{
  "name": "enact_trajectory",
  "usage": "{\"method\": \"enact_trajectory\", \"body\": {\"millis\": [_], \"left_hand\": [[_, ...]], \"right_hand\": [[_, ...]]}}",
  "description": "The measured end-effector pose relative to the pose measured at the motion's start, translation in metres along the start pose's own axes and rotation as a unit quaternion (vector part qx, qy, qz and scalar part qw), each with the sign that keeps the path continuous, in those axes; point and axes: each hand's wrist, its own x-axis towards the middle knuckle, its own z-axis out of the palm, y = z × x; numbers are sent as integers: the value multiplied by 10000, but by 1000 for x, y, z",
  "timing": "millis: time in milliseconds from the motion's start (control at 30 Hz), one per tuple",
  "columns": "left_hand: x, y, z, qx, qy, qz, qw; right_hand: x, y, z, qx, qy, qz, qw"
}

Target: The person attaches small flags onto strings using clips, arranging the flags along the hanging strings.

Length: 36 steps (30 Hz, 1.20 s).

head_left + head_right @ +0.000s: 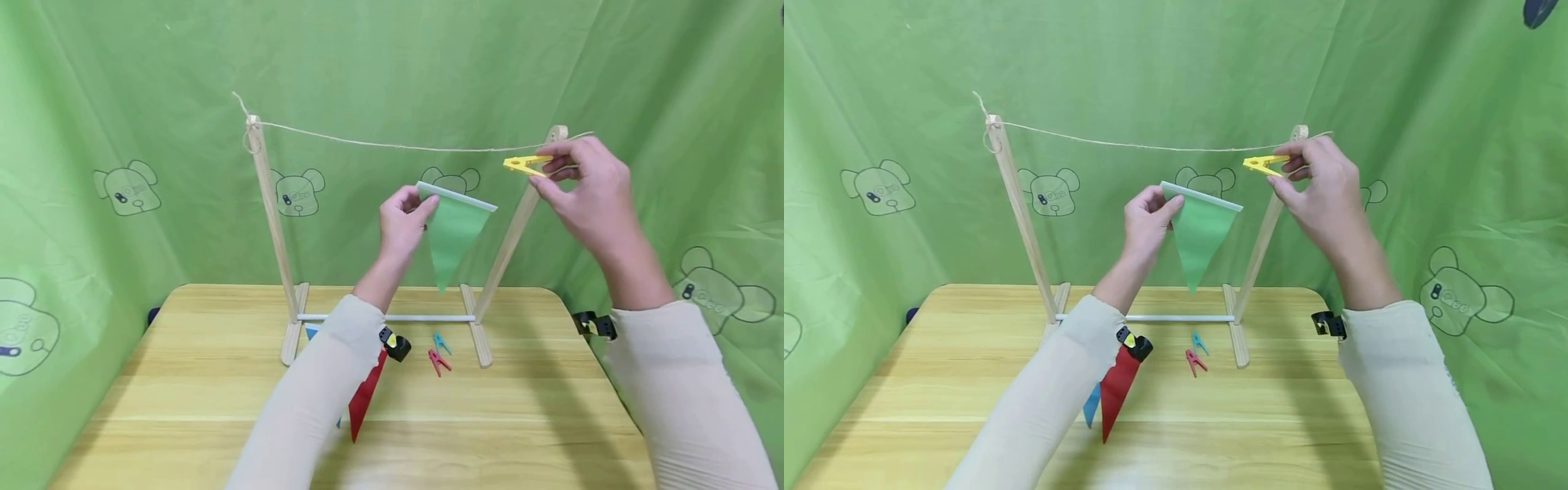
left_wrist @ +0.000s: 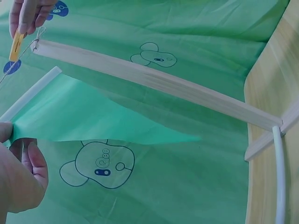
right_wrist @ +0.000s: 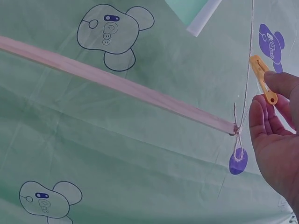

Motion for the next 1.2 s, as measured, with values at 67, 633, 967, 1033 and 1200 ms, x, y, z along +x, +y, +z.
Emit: {"method": "enact_trajectory", "body": {"millis": [67, 633, 967, 1033, 1200], "left_hand": [[1, 1, 2, 12, -10, -2, 10000], [5, 5, 26, -112, 118, 145, 9998], [2, 10, 43, -583, 255, 74, 9979], [2, 11, 46, -645, 282, 41, 9975], [0, 12, 54, -649, 294, -1, 9975]], "right_hand": [[2, 0, -2, -83, -6, 10, 10000], [19, -3, -19, -593, -162, -403, 9973], [27, -7, -32, -890, -415, -532, 9937], [29, -7, -35, -934, -462, -566, 9929], [31, -6, -41, -1101, -526, -697, 9901]]}}
